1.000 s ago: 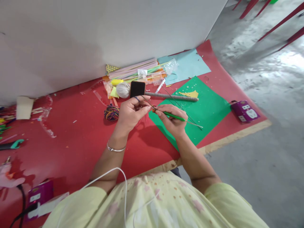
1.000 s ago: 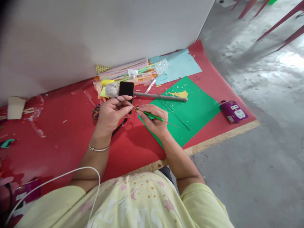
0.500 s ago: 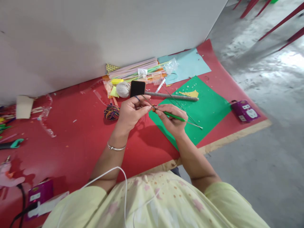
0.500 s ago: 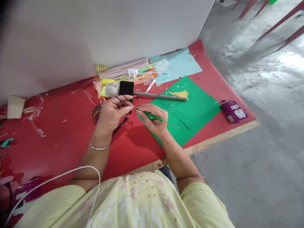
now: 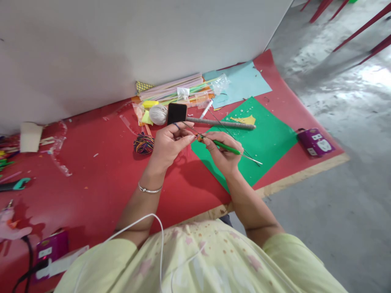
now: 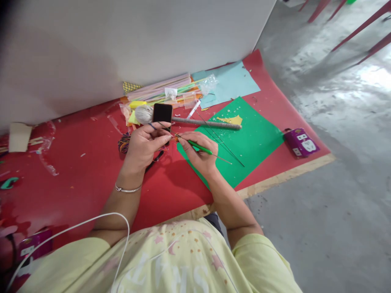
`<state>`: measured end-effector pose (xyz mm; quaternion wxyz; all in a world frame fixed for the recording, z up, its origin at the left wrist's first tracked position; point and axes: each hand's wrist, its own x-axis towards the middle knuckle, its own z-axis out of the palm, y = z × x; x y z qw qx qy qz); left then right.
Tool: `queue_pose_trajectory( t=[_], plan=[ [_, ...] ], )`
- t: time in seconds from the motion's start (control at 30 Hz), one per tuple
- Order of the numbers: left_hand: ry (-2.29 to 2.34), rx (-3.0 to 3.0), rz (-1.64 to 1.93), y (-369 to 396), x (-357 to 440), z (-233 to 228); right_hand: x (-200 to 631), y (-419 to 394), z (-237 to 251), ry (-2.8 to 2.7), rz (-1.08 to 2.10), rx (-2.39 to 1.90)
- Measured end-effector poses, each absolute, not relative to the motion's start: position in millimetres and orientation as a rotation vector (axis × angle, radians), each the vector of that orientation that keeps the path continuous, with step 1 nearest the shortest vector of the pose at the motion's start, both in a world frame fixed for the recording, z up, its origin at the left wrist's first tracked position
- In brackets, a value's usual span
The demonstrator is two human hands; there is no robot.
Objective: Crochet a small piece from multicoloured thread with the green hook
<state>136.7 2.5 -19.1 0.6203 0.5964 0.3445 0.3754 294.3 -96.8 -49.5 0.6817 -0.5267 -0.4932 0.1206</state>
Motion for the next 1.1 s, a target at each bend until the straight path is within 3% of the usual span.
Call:
queue_pose_trajectory(
  t=[1.1],
  plan=[
    [0.8, 1.288, 0.877, 2.0, 137.7, -16.1, 296.6, -92.7, -57.6, -1.097, 0.397, -1.113]
  ],
)
